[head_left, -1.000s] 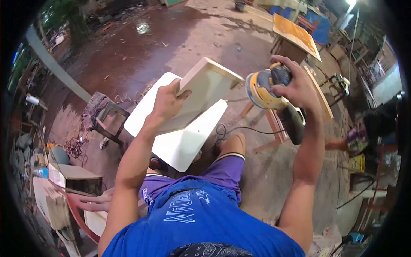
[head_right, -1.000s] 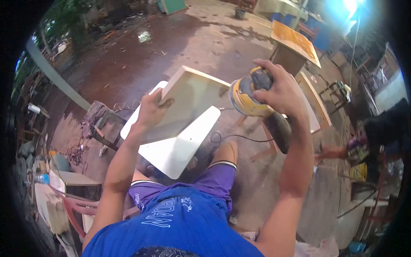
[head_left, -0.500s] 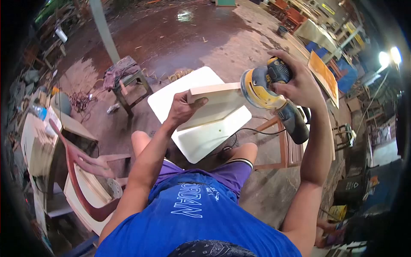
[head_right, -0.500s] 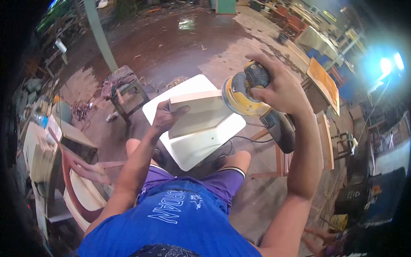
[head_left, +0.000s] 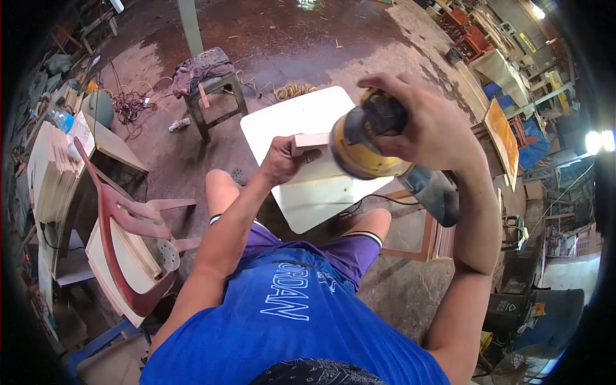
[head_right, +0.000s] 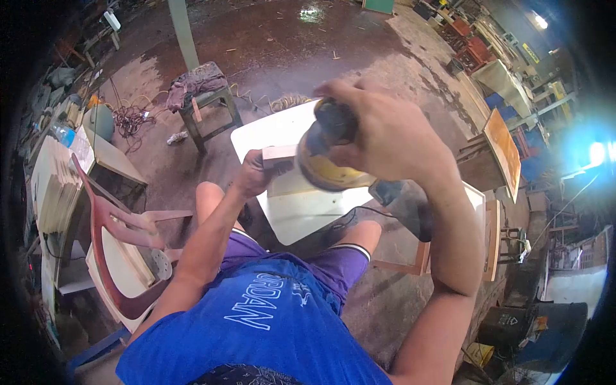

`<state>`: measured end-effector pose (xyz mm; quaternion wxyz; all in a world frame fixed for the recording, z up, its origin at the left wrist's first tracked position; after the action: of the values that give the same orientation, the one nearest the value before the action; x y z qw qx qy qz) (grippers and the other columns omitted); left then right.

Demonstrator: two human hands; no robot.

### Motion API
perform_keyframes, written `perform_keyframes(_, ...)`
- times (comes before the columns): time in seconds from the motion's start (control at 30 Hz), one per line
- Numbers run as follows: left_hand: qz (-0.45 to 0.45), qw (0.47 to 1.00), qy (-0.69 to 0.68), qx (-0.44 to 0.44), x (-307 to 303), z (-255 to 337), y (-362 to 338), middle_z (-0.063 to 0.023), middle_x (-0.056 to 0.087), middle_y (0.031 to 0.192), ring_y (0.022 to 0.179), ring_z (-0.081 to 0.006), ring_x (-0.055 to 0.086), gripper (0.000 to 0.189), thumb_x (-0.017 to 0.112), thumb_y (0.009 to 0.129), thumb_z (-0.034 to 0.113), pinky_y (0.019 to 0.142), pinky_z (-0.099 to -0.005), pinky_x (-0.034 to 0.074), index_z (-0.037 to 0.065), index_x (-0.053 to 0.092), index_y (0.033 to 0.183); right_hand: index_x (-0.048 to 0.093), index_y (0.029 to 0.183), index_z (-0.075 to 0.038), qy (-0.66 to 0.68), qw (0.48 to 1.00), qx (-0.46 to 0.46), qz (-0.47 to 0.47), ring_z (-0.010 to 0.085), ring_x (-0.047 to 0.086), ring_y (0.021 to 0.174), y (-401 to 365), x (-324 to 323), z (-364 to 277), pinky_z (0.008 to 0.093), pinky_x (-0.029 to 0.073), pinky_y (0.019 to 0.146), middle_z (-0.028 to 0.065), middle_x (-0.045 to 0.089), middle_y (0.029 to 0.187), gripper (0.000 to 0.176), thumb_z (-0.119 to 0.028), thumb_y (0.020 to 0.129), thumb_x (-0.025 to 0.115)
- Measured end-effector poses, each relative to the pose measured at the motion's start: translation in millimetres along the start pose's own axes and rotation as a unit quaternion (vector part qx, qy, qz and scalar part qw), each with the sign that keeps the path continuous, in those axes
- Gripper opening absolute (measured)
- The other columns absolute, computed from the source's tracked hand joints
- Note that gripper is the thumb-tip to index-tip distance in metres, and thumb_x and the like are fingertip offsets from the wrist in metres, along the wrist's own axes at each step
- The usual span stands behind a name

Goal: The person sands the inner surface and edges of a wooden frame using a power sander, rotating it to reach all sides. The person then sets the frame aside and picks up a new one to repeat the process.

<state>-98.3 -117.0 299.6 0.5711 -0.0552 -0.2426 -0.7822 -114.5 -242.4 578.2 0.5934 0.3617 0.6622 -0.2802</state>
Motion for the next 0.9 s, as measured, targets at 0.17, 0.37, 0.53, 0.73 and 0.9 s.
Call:
perform_keyframes(0.17, -0.046, 0.998, -0.051, 0.003, 10, 0, -16, -0.0046, 0.078, 0.117, 0.105, -0.0122, 0.07, 0.024, 0.075, 0.094, -0.004, 0.096, -0.0317, 0.058, 0.0, 0.077, 0.117, 0.061, 0.138, -0.022, -0.009, 0.998, -0.061, -0.009, 0.0389, 0.069, 0.109, 20, 17, -49, 0.0472, 0.057, 0.091, 0.015, 0.068, 0.114, 0.066, -0.028, 0.077, 0.084)
perform_keyframes(0.37, -0.018, 0.998, -0.003, 0.052, 15, 15, -17, -0.0036, 0.077, 0.115, 0.101, -0.0123, 0.071, 0.027, 0.081, 0.09, 0.0, 0.091, -0.0308, 0.058, 0.0, 0.076, 0.116, 0.061, 0.136, -0.02, 0.005, 0.999, -0.004, -0.032, 0.0356, 0.07, 0.11, 19, 17, -51, 0.0461, 0.057, 0.094, 0.0144, 0.068, 0.114, 0.067, -0.019, 0.074, 0.085)
perform_keyframes(0.53, 0.007, 0.991, 0.125, 0.043, 18, 28, -11, 0.0012, 0.078, 0.095, 0.089, -0.0048, 0.066, 0.01, 0.081, 0.095, 0.006, 0.082, -0.0255, 0.056, 0.002, 0.08, 0.105, 0.061, 0.135, -0.018, -0.001, 0.998, 0.062, 0.0, 0.0365, 0.069, 0.11, -2, 0, 16, 0.0457, 0.055, 0.097, 0.0157, 0.069, 0.114, 0.068, -0.014, 0.071, 0.082)
perform_keyframes(0.73, -0.003, 0.991, 0.125, 0.054, 15, 17, -11, 0.0021, 0.077, 0.094, 0.085, -0.0046, 0.064, 0.008, 0.082, 0.094, 0.006, 0.077, -0.0252, 0.054, 0.003, 0.079, 0.101, 0.059, 0.139, -0.016, -0.013, 0.998, 0.059, 0.019, 0.0387, 0.069, 0.11, -5, 0, 12, 0.0471, 0.054, 0.098, 0.0171, 0.068, 0.117, 0.071, -0.018, 0.072, 0.083)
perform_keyframes(0.9, -0.013, 0.931, 0.335, 0.144, -14, 6, -32, -0.0051, 0.076, 0.112, 0.102, -0.0179, 0.071, 0.031, 0.077, 0.091, 0.004, 0.09, -0.0348, 0.058, -0.002, 0.072, 0.122, 0.065, 0.131, -0.011, -0.001, 1.0, 0.012, 0.007, 0.0432, 0.074, 0.1, 9, 19, -61, 0.0506, 0.062, 0.08, 0.0286, 0.068, 0.117, 0.058, -0.031, 0.078, 0.08)
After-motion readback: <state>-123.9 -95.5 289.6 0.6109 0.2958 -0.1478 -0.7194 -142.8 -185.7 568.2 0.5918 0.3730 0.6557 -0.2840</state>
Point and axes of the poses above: each hand's wrist, its own y-axis towards the middle knuckle, its own x-axis out of the palm, z = x × y, the point moved 10 cm from there along y, towards the middle knuckle
